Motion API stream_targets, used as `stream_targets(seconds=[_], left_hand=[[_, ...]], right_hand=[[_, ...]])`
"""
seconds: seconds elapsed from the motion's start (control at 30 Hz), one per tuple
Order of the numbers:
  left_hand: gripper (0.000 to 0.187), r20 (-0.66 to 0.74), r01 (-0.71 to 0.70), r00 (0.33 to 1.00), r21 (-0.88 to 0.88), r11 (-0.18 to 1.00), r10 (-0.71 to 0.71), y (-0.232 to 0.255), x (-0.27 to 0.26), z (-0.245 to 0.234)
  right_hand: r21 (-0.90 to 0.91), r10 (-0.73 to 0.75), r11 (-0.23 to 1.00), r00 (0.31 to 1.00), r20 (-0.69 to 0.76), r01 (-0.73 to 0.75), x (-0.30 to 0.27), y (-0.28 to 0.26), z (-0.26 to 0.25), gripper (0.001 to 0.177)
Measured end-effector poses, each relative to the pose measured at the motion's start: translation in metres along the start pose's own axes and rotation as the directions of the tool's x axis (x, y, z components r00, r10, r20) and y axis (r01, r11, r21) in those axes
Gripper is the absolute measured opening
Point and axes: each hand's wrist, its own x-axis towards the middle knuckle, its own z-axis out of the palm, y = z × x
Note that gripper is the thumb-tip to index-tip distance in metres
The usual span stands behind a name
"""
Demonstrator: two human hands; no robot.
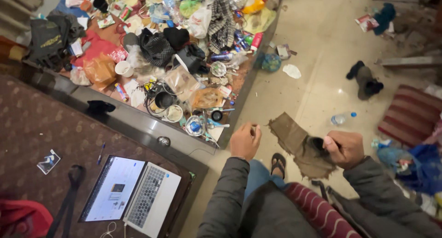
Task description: The person plugs a laptop charger into a wall socket and connects it to a white laptop. They then pick up a blue feature phone and its charger, plug the charger into another wall socket, and connect it to the phone. The person presses buttons on the phone while it charges.
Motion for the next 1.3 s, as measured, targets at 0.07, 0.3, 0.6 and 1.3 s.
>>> stream_targets(seconds=[0.07, 0.3, 0.6, 1.3], left_hand=[[0.022, -0.019, 0.047, 0.999, 0.038, 0.998, -0.046, -0.029, 0.033, 0.024], [0.031, -0.043, 0.198, 0.98, 0.268, 0.943, -0.193, -0.199, 0.186, 0.099], [0.033, -0.116, 0.402, 0.912, 0.438, 0.804, -0.393, -0.413, 0.31, 0.186], [0.026, -0.357, 0.478, 0.781, -0.186, 0.858, -0.513, -0.315, 0.362, 0.096]], right_hand=[[0.012, 0.005, 1.0, 1.0, 0.018, -0.005, 0.034, 0.017, 0.004, 0.033], [0.04, -0.003, 0.999, 0.993, 0.119, -0.002, 0.133, 0.093, 0.064, 0.03], [0.059, 0.046, 0.996, 0.936, 0.35, -0.071, 0.291, 0.187, 0.206, 0.03], [0.045, 0.379, 0.649, 0.374, 0.846, -0.76, 0.385, 0.28, 0.275, 0.043]])
